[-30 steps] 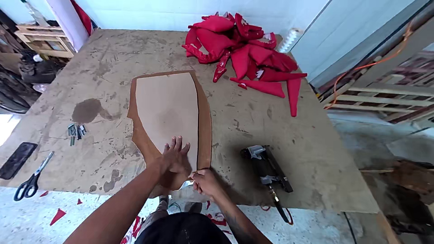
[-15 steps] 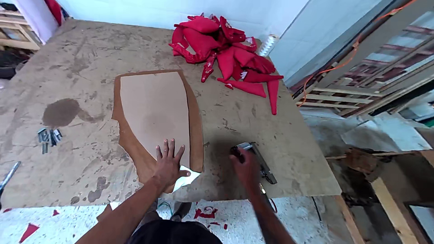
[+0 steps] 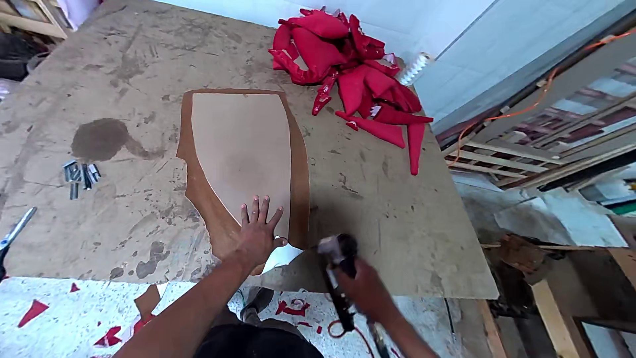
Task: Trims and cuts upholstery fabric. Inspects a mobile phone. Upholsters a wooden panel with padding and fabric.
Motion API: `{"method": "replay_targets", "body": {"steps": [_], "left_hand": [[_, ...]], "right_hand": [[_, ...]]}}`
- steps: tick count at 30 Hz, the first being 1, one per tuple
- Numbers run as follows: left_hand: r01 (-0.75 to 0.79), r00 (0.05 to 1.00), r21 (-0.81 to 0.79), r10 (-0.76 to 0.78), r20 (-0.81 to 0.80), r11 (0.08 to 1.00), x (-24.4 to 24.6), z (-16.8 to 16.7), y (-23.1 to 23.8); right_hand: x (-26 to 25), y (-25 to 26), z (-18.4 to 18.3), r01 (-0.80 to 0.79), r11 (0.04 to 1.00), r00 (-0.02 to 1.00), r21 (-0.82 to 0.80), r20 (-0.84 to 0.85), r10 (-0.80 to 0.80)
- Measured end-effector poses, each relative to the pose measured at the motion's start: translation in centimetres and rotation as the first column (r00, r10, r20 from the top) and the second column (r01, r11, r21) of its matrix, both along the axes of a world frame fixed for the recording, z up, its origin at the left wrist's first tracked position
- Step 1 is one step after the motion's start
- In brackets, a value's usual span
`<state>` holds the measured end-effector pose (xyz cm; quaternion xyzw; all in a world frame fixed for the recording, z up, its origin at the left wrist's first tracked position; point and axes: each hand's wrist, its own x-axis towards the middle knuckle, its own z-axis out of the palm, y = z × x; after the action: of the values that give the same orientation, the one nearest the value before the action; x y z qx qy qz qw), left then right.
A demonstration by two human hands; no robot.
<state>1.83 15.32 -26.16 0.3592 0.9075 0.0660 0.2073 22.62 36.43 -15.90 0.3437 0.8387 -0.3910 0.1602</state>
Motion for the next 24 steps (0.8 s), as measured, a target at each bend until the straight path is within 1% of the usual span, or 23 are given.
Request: {"method": "replay_targets", "body": {"steps": [2, 4, 10, 13, 15, 17, 18, 20, 22, 23, 24], "left_hand": [[-0.007, 1.000, -0.006, 0.007, 0.000, 1.000, -0.2, 0.0, -0.1], [-0.012, 1.000, -0.009, 0.012, 0.004, 1.000, -0.2, -0.1, 0.0], [-0.027, 1.000, -0.001, 0.027, 0.005, 1.000, -0.3, 0.1, 0.1], [-0.017, 1.000, 0.004, 0.017, 0.000, 1.000, -0.1, 0.4, -0.1], [-0.032, 0.999, 0.065, 0.031, 0.023, 0.997, -1.2, 1.6, -0.8], [-0.157, 0.987, 0.225, 0.147, 0.060, 0.962, -2.6, 2.2, -2.7], [-0.231, 0.973, 0.290, 0.225, 0.055, 0.929, -3.2, 2.1, -4.0], [-0.350, 0.932, 0.367, 0.361, 0.039, 0.862, -4.5, 1.8, -6.6], [-0.419, 0.894, 0.386, 0.448, 0.018, 0.822, -6.0, 1.7, -8.0], [-0.448, 0.878, 0.369, 0.479, 0.009, 0.814, -6.6, 1.8, -8.2], [-0.485, 0.858, 0.363, 0.514, 0.020, 0.795, -7.2, 2.0, -8.0]], "right_hand": [[-0.2, -3.9, -0.2, -0.132, 0.991, 0.991, 0.013, -0.007, 0.132], [-0.7, -5.9, -1.1, -0.207, 0.978, 0.978, 0.039, -0.014, 0.207], [-2.6, -6.6, -1.7, -0.333, 0.941, 0.943, 0.060, 0.013, 0.333], [-2.2, -5.8, -1.2, -0.331, 0.942, 0.943, 0.053, 0.053, 0.328], [-1.3, -4.0, -0.6, -0.258, 0.961, 0.966, 0.101, 0.057, 0.254], [0.4, -0.3, -0.7, -0.191, 0.944, 0.979, 0.269, -0.019, 0.204], [1.4, 2.5, -1.7, -0.163, 0.917, 0.977, 0.365, -0.069, 0.201], [3.2, 8.3, -5.1, -0.097, 0.849, 0.969, 0.520, -0.146, 0.200], [3.9, 12.1, -7.7, -0.047, 0.816, 0.961, 0.576, -0.197, 0.194], [3.9, 12.4, -8.3, -0.044, 0.814, 0.956, 0.579, -0.213, 0.204], [3.5, 11.7, -8.4, -0.040, 0.827, 0.948, 0.560, -0.241, 0.209]]}}
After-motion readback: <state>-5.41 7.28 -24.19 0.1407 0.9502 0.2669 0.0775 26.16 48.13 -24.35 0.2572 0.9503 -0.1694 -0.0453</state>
